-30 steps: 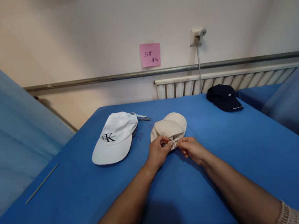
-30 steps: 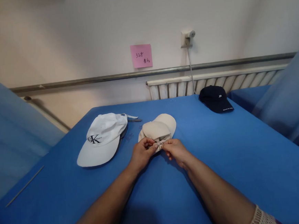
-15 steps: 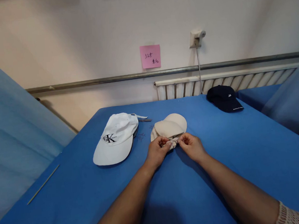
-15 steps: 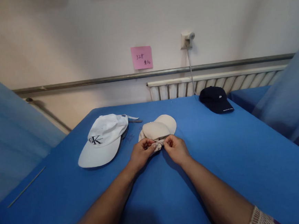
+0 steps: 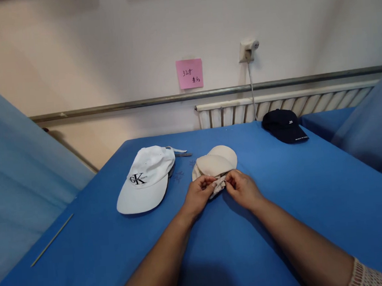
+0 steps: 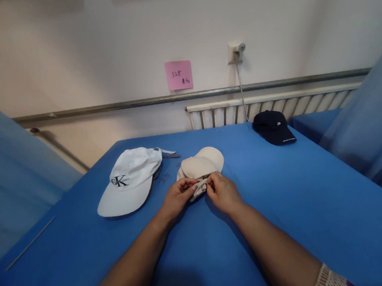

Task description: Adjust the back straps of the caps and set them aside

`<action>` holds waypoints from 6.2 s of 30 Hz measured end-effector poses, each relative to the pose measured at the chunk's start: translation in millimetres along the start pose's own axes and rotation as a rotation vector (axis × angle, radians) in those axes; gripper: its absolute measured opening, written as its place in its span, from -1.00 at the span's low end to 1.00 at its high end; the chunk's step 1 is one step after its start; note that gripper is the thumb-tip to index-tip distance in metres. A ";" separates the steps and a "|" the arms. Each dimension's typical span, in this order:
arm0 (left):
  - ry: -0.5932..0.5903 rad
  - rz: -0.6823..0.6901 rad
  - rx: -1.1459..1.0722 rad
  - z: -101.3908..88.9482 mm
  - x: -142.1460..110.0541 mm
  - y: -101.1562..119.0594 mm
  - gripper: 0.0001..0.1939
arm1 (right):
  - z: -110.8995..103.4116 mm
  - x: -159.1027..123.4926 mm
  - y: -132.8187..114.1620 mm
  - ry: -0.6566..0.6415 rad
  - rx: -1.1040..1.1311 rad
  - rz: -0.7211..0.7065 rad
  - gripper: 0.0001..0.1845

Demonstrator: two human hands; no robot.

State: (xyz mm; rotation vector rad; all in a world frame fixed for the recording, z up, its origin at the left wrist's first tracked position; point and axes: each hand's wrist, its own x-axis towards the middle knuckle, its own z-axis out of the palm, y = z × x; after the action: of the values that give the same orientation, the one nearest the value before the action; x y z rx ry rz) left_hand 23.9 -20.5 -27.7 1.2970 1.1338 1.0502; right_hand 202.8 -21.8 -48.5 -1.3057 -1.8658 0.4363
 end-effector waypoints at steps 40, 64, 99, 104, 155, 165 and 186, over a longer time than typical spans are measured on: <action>-0.405 0.389 0.755 5.0 -23.5 14.5 -0.72 | -20.6 1.8 42.0 -0.046 -0.281 0.211 -0.82; 0.265 0.163 0.626 -13.1 4.7 -2.2 -0.74 | -8.7 3.2 3.9 0.117 0.151 0.225 -0.78; 0.121 0.299 0.757 -25.2 31.8 -4.7 -0.91 | -1.5 1.4 15.0 0.216 0.534 0.260 -0.77; 0.130 0.144 0.163 -35.7 27.4 3.4 -0.77 | -16.0 2.7 14.3 0.276 0.416 0.194 -0.79; 0.310 0.700 1.099 6.7 -14.4 33.7 -0.96 | -3.1 -5.6 -3.4 -0.003 0.745 0.240 -0.75; 0.331 0.597 0.676 -3.1 -13.4 29.2 -0.91 | 1.9 -2.1 7.9 0.150 0.586 0.194 -0.76; 0.253 0.600 0.687 -0.4 -14.3 23.2 -0.93 | -19.6 3.8 -4.7 0.094 -0.064 0.016 -0.93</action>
State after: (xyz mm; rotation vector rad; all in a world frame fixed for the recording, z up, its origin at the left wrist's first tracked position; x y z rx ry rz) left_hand 22.3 -34.1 -4.1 2.1884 1.4020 1.3380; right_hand 214.4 -23.4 -31.6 -1.3611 -1.8055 0.3203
